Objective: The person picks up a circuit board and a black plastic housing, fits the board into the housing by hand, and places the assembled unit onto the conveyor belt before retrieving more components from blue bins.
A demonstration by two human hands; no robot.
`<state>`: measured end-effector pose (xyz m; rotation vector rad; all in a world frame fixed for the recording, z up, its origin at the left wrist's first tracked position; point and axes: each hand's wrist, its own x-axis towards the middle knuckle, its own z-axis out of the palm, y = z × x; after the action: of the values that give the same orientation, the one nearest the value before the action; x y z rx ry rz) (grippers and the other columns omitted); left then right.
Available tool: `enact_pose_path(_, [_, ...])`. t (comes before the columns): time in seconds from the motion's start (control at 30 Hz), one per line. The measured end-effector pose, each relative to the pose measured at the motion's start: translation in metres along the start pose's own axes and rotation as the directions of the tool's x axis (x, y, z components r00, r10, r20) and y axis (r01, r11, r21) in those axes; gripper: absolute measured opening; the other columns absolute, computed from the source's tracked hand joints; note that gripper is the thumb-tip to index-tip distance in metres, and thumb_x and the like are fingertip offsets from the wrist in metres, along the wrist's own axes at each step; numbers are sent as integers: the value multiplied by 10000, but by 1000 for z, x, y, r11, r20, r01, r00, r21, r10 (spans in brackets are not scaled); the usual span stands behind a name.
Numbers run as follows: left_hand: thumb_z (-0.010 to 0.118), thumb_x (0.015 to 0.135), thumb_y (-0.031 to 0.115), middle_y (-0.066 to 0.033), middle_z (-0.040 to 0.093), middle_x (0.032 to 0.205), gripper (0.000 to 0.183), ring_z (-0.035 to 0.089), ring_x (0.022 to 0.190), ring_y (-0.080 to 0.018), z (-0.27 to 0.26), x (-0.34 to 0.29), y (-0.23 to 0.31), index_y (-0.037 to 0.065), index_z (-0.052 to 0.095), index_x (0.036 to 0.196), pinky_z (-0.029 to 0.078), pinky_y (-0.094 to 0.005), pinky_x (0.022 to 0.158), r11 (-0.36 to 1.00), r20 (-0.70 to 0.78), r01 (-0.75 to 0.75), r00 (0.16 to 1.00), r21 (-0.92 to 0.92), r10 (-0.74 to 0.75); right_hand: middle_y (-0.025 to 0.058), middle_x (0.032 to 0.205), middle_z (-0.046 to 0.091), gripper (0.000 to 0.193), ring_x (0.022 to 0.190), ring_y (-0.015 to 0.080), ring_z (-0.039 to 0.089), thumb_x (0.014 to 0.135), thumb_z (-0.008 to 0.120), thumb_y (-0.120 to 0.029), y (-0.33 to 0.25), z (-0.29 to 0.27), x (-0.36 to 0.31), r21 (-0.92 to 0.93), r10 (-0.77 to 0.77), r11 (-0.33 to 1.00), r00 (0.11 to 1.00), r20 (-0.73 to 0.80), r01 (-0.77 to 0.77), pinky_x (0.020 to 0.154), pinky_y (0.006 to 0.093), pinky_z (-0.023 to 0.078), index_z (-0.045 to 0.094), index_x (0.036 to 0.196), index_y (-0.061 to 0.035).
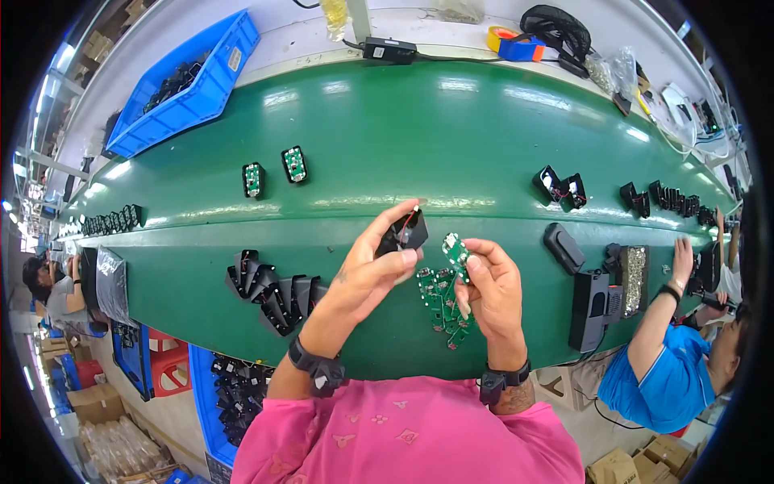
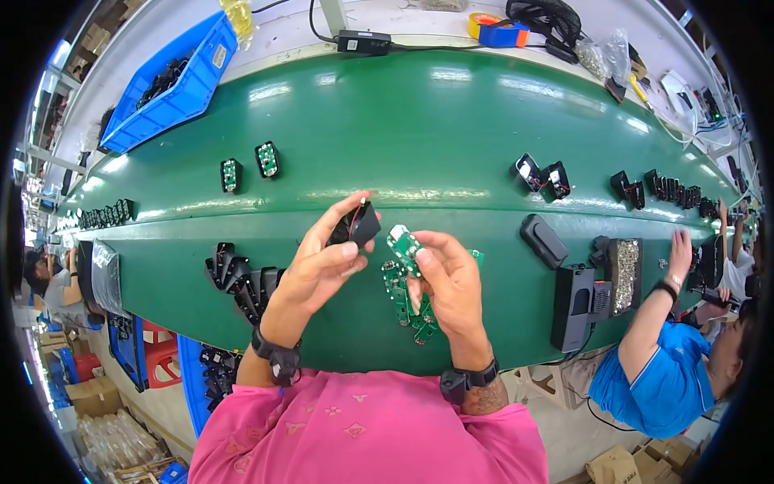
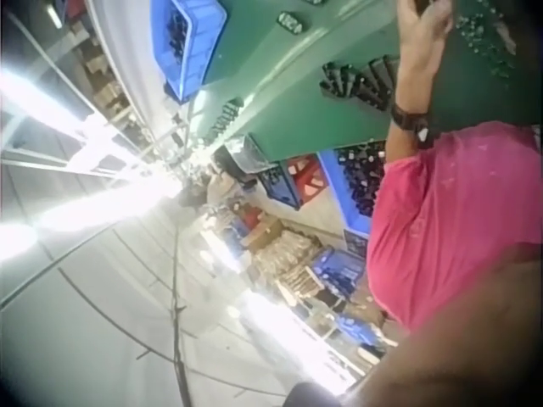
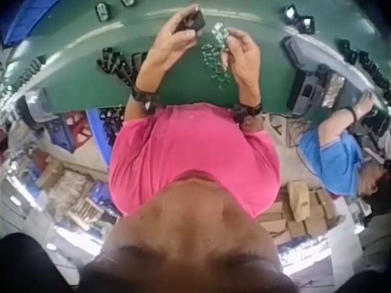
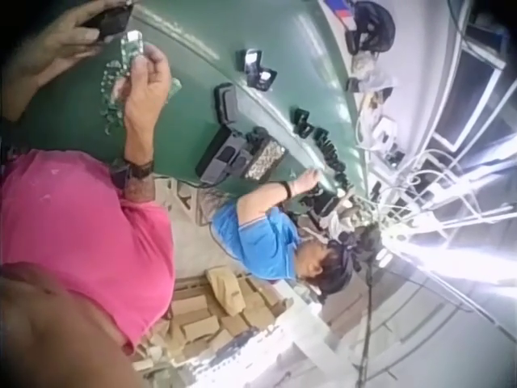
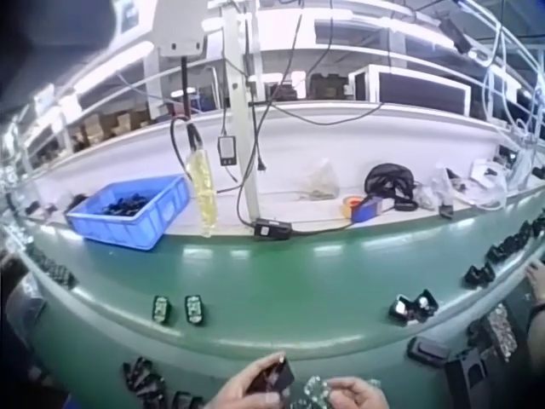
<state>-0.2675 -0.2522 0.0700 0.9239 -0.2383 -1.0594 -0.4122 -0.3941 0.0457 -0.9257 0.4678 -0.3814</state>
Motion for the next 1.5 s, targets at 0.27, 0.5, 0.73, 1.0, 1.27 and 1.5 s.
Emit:
enact_pose_path(0.27, [637,951,89,-65,622,1117,141,595,793,-112,-11,-21,-30,4,681,1054,467,-217,698,901,-188,-206,937,383,295,73,801,646,185,548,122,589,977,596,-51,16,28,7,96,39,994,995,88,-48,457,229,460,575,1146,23])
enact_pose_path(0.5, [669,874,8,-78,588,1193,128,607,883,-113,-15,-27,-38,-12,693,998,488,-244,723,759,-119,-302,888,578,444,77,840,655,207,605,101,610,954,628,-31,19,39,-4,-121,-20,992,995,102,32,511,224,492,570,1135,49])
enact_pose_path(0.73, [683,876,11,-97,519,1290,115,613,957,-114,-15,-36,-34,-41,694,977,527,-262,780,545,-25,-342,831,766,556,63,848,644,149,603,85,597,953,637,-37,24,46,-6,-172,-89,981,995,33,94,507,209,478,559,1066,23])
enact_pose_path(1.0, [621,926,-12,-99,502,1327,142,634,967,-121,-21,-40,-32,-31,710,1035,547,-264,811,759,-68,-342,890,554,450,56,838,640,132,581,82,588,951,640,-33,29,48,-5,-172,-69,982,997,43,75,491,204,466,562,1045,18])
enact_pose_path(1.27, [609,901,-34,-128,502,1364,355,598,1079,-148,-7,-44,-27,-18,601,1255,501,-290,933,818,-86,-343,901,461,426,56,841,645,138,576,79,592,949,649,-30,30,49,-4,-212,-57,975,997,46,65,489,201,468,568,1048,22])
enact_pose_path(1.5, [572,890,-64,-111,530,1344,567,553,1173,-154,-18,-44,-27,6,435,1436,466,-298,990,927,-59,-234,963,292,261,58,1016,627,169,703,71,586,901,702,-12,35,35,-2,-532,-253,797,958,136,286,567,207,469,639,1057,8])
